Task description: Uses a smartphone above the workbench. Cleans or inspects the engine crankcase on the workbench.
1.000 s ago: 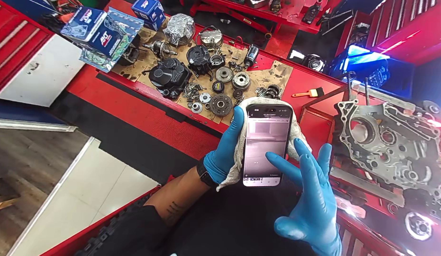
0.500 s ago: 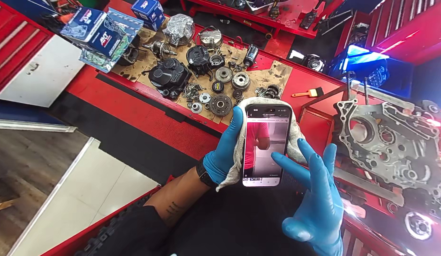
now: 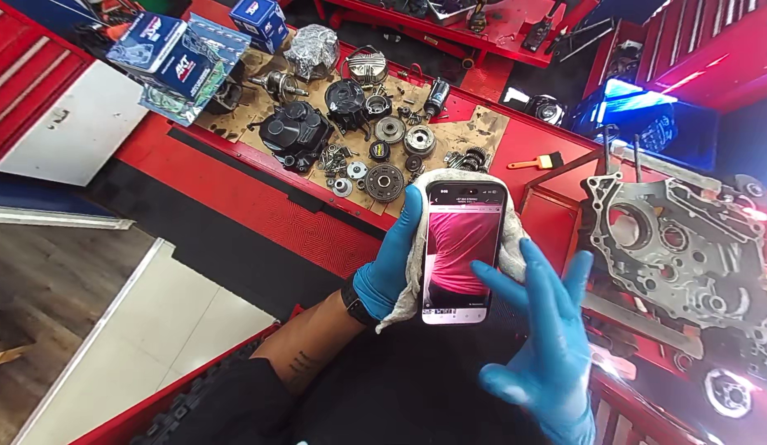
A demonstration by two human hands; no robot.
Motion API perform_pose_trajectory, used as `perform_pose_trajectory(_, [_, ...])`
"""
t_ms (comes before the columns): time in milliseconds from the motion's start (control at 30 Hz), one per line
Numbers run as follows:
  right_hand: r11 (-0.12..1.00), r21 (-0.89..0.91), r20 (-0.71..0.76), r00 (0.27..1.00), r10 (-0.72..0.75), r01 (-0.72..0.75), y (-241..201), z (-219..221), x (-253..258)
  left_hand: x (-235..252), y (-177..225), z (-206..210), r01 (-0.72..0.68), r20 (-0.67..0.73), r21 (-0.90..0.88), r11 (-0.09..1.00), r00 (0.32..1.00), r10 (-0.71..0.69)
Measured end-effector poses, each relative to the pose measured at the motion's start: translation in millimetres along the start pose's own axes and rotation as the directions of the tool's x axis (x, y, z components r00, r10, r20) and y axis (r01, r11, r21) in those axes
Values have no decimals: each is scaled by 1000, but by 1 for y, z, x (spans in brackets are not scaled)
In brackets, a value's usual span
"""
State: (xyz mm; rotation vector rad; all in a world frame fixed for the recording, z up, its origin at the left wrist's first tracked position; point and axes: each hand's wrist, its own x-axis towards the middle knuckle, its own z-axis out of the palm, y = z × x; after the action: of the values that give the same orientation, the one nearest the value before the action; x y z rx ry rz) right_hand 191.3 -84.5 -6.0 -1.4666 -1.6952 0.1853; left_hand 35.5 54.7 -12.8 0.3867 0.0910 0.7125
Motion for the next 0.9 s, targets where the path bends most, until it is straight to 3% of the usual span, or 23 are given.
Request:
perform_pose_trajectory(200, [999, 32, -102, 995, 9, -6, 1, -12, -2, 0, 0, -2, 23, 23, -39, 999, 999, -22])
perform_pose_trajectory(700, [996, 77, 35, 998, -43, 41, -4, 4, 2, -1, -3, -4, 3, -10, 25, 1000, 1000, -3])
perform_pose_trajectory(900, [996, 85, 20, 999, -30, 29, -4, 3, 1, -3, -2, -2, -2, -26, 35, 999, 1000, 3])
